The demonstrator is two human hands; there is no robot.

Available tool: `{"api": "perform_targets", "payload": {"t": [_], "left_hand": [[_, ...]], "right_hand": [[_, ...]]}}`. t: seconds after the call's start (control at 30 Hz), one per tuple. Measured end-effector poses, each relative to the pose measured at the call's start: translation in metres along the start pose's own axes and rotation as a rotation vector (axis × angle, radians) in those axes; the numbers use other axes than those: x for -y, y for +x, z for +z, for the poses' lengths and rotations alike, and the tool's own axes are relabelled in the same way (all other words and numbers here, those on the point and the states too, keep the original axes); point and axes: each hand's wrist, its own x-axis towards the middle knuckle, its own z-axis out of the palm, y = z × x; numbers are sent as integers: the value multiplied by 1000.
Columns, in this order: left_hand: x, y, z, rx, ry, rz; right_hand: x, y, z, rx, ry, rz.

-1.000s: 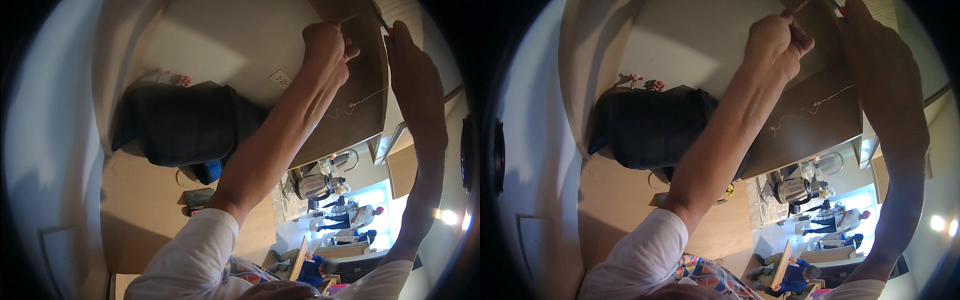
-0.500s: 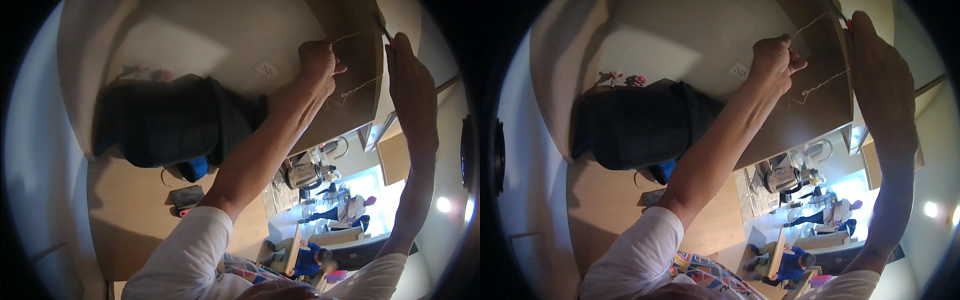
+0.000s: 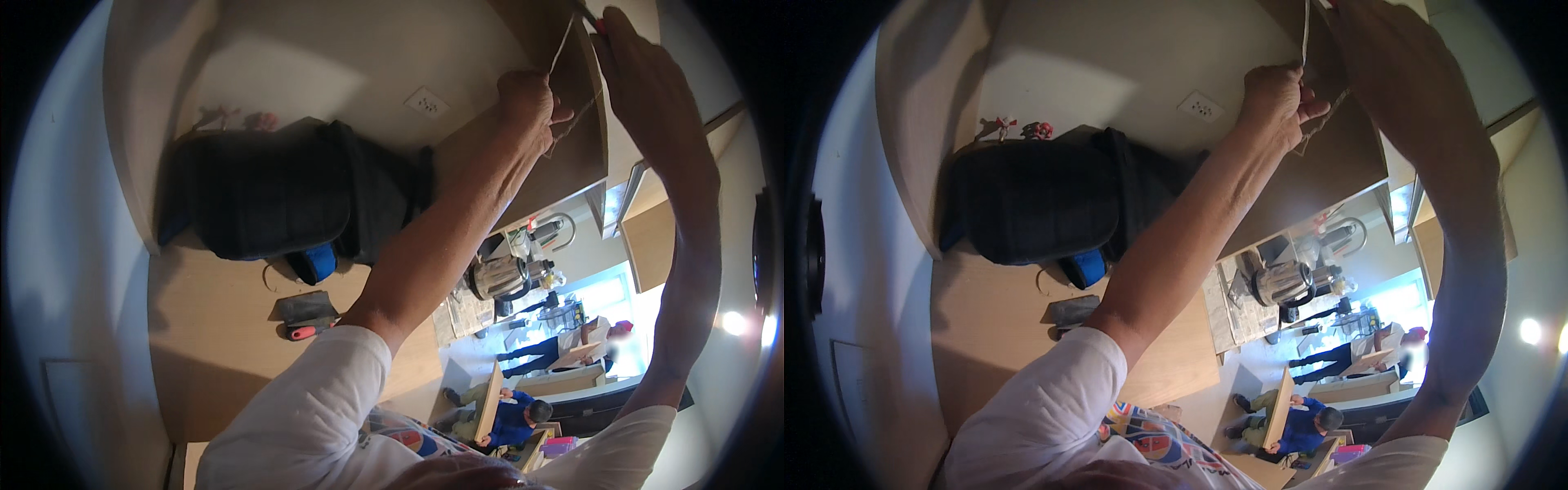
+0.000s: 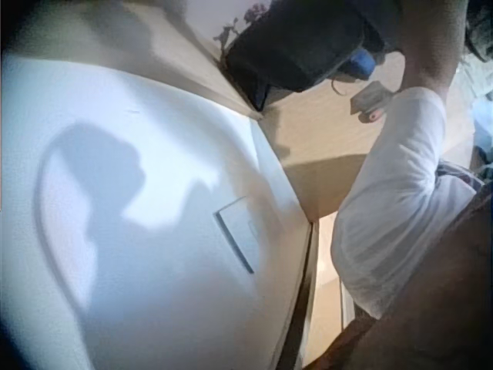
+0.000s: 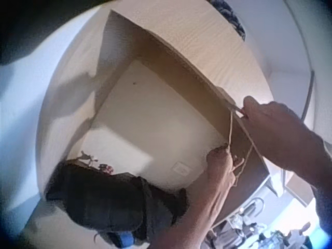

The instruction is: The person assembles a wooden cabinet by positioning a curved wooden panel into a cabinet frame, then uses a screwdriver to fasten screws into the panel. The person repeatedly adjusts the panel and tightens screws to secure it in place.

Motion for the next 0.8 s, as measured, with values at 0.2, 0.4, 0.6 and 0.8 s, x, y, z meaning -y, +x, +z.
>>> {"api": "perform_targets", "payload": {"t": [0.2, 0.4, 0.6, 0.8], "left_hand": [[-7, 7, -24, -8, -47, 60], [-9, -9, -22, -56, 5, 57], [-13, -10, -25, -90, 29, 51], [-15, 15, -43, -48, 61, 99]], "right_hand": [[68, 1, -48, 55, -130, 143], [5, -21, -4, 11, -58, 141], [63, 1, -36, 46, -82, 214], [47, -7, -27, 48, -53, 186]]}}
